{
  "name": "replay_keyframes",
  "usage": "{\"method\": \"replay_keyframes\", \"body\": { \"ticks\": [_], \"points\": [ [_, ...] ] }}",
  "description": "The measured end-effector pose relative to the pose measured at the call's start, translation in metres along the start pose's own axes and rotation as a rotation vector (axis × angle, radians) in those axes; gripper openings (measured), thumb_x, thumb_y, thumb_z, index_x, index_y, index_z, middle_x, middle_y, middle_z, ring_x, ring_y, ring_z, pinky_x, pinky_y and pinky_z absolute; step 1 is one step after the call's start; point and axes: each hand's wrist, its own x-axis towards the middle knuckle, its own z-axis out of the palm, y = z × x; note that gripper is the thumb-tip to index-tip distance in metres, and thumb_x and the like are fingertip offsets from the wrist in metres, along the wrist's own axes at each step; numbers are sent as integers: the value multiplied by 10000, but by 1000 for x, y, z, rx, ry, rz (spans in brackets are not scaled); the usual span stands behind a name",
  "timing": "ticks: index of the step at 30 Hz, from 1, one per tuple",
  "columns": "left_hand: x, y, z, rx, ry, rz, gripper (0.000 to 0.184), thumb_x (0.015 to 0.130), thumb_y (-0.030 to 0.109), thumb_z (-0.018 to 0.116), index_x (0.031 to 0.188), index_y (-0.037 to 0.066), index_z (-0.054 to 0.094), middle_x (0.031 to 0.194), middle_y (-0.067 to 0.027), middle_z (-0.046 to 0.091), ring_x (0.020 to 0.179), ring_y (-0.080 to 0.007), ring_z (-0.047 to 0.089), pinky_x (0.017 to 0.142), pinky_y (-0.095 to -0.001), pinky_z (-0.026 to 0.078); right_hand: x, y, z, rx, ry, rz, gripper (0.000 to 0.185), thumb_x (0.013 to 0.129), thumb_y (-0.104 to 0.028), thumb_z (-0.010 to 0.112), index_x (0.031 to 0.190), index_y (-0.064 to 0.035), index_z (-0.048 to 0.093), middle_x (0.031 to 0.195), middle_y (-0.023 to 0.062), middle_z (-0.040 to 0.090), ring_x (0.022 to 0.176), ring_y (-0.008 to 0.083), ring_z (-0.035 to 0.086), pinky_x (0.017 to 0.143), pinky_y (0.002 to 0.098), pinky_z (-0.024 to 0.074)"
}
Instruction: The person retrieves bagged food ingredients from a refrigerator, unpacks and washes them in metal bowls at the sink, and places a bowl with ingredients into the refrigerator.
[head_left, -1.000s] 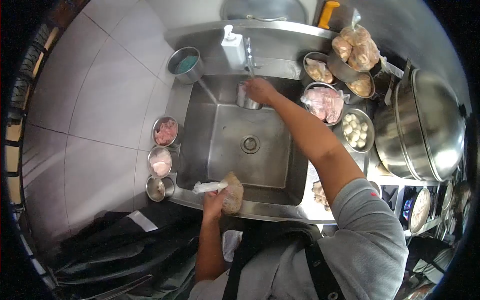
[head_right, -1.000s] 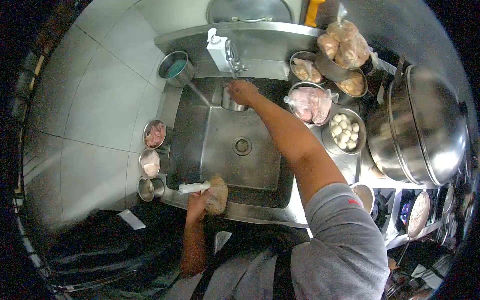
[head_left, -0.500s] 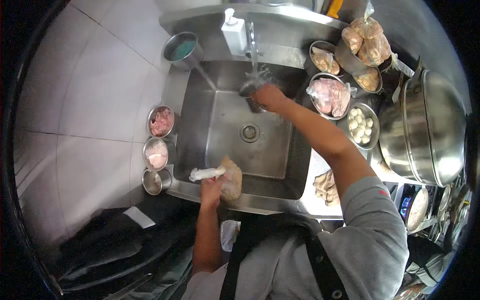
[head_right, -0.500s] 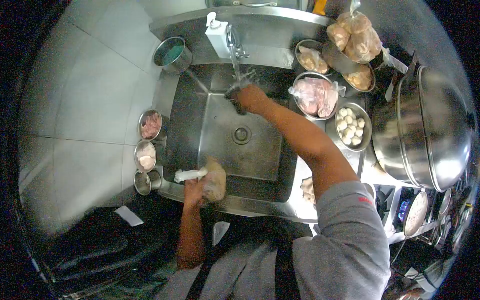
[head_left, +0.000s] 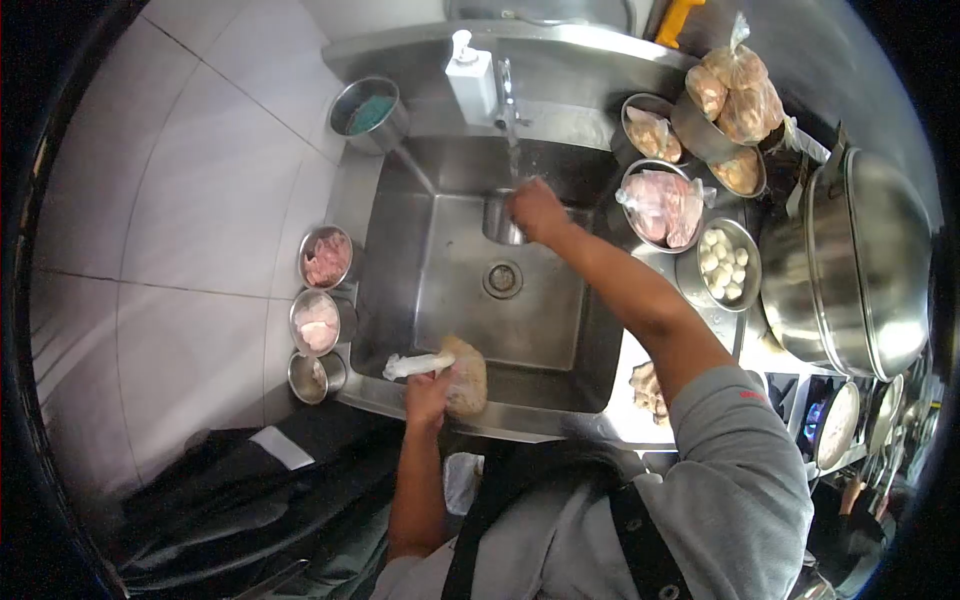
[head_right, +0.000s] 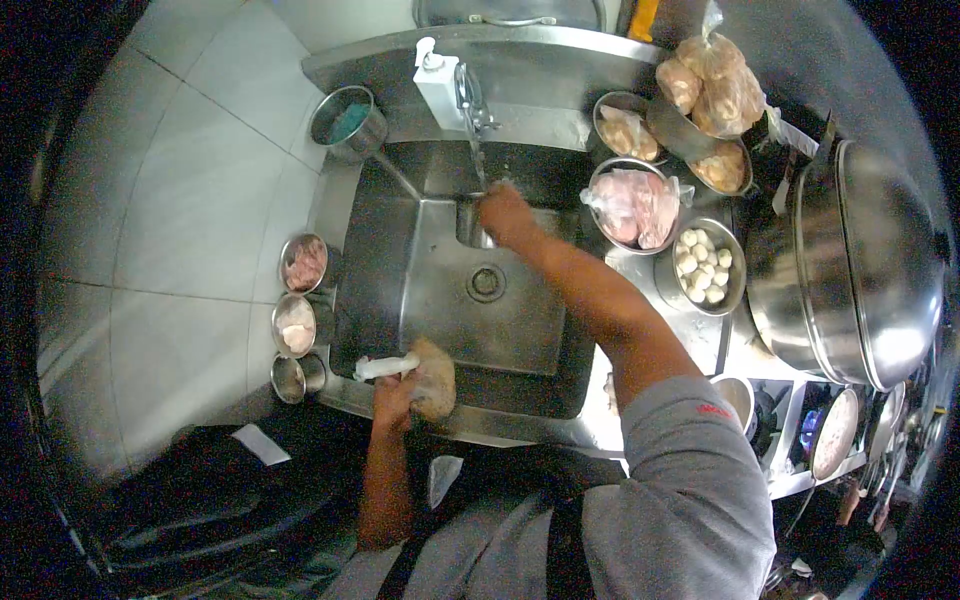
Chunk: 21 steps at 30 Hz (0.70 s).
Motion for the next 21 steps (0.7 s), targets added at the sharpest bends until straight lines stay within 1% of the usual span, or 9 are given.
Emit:
{"method": "replay_keyframes", "body": {
  "ticks": [4, 8, 10, 12, 14, 15, 17, 18, 21],
  "points": [
    [-2, -4, 3, 41, -64, 84, 261, 824, 61, 702, 1059, -12, 613, 1021, -77, 646, 887, -155, 610, 766, -302, 488, -16, -5, 3, 429, 35, 431, 178, 826, -161, 537, 905, -69, 667, 904, 162, 663, 922, 366, 605, 812, 505, 438],
    [-7, -3, 7, 20, -10, 48, 254, 831, 82, 701, 1051, -7, 610, 999, -72, 648, 885, -157, 609, 756, -312, 493, -53, -17, 30, 961, 82, 613, 191, 891, -192, 505, 942, -78, 649, 923, 134, 658, 888, 358, 602, 778, 523, 445],
    [-12, 0, 4, 100, -12, 34, 248, 828, 96, 707, 1035, -1, 611, 976, -70, 649, 854, -162, 615, 728, -319, 505, -66, -28, 16, 1730, 35, 1265, 233, 937, -255, 521, 1044, -73, 620, 895, 68, 630, 834, 218, 567, 840, 361, 420],
    [-15, -1, 2, -20, -76, 63, 239, 829, 101, 703, 1023, -5, 610, 960, -77, 653, 815, -164, 627, 698, -322, 519, -78, -38, -24, 1877, 94, 1262, 235, 958, -222, 495, 1091, -55, 594, 940, 37, 633, 830, 213, 568, 831, 362, 431],
    [-27, 8, 11, -80, -75, 94, 232, 830, 103, 702, 1013, -6, 611, 951, -83, 654, 799, -164, 632, 686, -320, 523, -90, -39, -52, 2254, 173, 1238, 300, 964, -240, 516, 1125, 9, 562, 1040, 95, 621, 833, 189, 557, 704, 378, 461],
    [-33, 11, 16, -142, -68, 110, 224, 831, 104, 700, 1003, -8, 611, 942, -89, 656, 782, -164, 638, 674, -319, 527, -93, -36, -59, 2256, 189, 1236, 300, 964, -240, 516, 1125, 9, 562, 1040, 95, 621, 833, 189, 557, 704, 378, 461],
    [-31, 4, 9, -141, -92, 128, 223, 830, 98, 698, 1004, -11, 610, 938, -93, 657, 789, -166, 642, 680, -319, 530, -105, -32, -74, 2536, 261, 942, 200, 973, -155, 473, 1090, -33, 582, 942, 23, 627, 816, 169, 566, 821, 322, 433],
    [-29, 0, 6, -143, -113, 145, 222, 830, 92, 696, 1004, -15, 609, 934, -97, 657, 795, -167, 646, 686, -320, 533, -119, -33, -83, 2533, 295, 960, 200, 973, -155, 473, 1090, -33, 582, 942, 23, 627, 816, 169, 566, 821, 322, 433],
    [-48, 8, 15, -181, -142, 141, 234, 834, 69, 684, 1033, -21, 602, 950, -96, 655, 808, -175, 647, 707, -317, 532, -178, -40, -139, 1747, 510, 943, 135, 946, -169, 534, 915, -65, 615, 884, 55, 651, 793, 206, 569, 754, 331, 448]
  ]
}}
